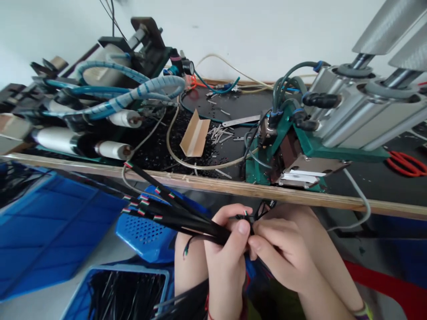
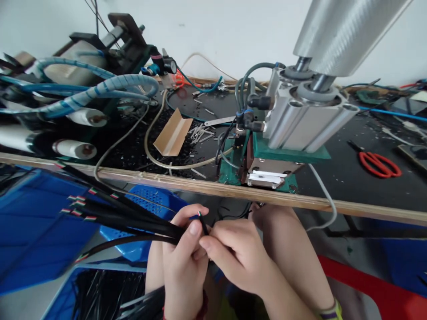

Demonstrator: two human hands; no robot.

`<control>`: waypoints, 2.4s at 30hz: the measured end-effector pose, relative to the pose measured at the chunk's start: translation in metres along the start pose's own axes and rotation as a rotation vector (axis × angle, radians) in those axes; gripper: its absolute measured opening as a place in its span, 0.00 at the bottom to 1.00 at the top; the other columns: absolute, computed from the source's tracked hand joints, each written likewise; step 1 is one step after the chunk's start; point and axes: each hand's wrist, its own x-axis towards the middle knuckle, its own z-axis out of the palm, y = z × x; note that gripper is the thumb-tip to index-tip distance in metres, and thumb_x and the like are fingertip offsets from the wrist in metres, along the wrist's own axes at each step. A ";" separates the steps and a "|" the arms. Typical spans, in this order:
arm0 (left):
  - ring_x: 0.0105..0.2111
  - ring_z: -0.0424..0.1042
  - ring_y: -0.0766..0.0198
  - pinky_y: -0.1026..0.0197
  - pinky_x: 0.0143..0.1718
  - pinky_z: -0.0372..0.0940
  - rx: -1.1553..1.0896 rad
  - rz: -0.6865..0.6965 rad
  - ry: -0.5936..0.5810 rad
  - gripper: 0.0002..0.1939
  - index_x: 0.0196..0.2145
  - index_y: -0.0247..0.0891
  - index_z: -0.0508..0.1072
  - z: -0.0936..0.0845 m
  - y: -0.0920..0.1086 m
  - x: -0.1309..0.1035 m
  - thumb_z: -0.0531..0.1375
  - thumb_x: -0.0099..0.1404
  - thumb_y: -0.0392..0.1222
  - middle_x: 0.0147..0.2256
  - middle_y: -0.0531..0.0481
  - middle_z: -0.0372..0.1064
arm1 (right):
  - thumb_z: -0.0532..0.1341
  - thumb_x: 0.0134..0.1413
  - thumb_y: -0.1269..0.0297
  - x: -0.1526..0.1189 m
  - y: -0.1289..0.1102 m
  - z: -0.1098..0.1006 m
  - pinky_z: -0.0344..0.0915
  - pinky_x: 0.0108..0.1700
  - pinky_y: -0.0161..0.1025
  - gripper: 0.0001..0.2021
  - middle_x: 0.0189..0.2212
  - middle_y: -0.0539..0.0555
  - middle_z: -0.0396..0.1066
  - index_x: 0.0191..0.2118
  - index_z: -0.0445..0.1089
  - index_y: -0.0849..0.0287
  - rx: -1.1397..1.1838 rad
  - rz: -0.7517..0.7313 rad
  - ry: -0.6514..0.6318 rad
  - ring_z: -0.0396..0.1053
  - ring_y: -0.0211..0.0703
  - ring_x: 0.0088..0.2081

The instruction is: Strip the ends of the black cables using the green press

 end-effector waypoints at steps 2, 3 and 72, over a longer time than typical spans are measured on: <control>0.19 0.63 0.67 0.65 0.18 0.57 0.084 0.014 0.065 0.15 0.36 0.41 0.86 -0.002 0.001 0.000 0.80 0.63 0.53 0.27 0.50 0.73 | 0.59 0.80 0.61 0.000 -0.001 0.000 0.54 0.26 0.39 0.25 0.19 0.47 0.67 0.25 0.64 0.55 -0.011 0.005 -0.013 0.64 0.35 0.22; 0.20 0.62 0.67 0.64 0.19 0.57 0.116 0.022 0.086 0.15 0.35 0.41 0.86 -0.003 0.002 0.000 0.79 0.63 0.53 0.27 0.49 0.73 | 0.59 0.79 0.62 0.000 -0.002 0.000 0.54 0.26 0.39 0.25 0.18 0.46 0.65 0.24 0.62 0.55 -0.010 0.006 -0.014 0.61 0.34 0.21; 0.16 0.37 0.70 0.58 0.19 0.43 -0.035 0.122 -0.041 0.06 0.37 0.46 0.85 0.015 -0.005 0.008 0.70 0.75 0.44 0.18 0.61 0.40 | 0.71 0.59 0.58 0.034 0.008 -0.034 0.43 0.11 0.28 0.21 0.14 0.47 0.72 0.17 0.74 0.56 1.002 0.429 0.547 0.47 0.25 0.08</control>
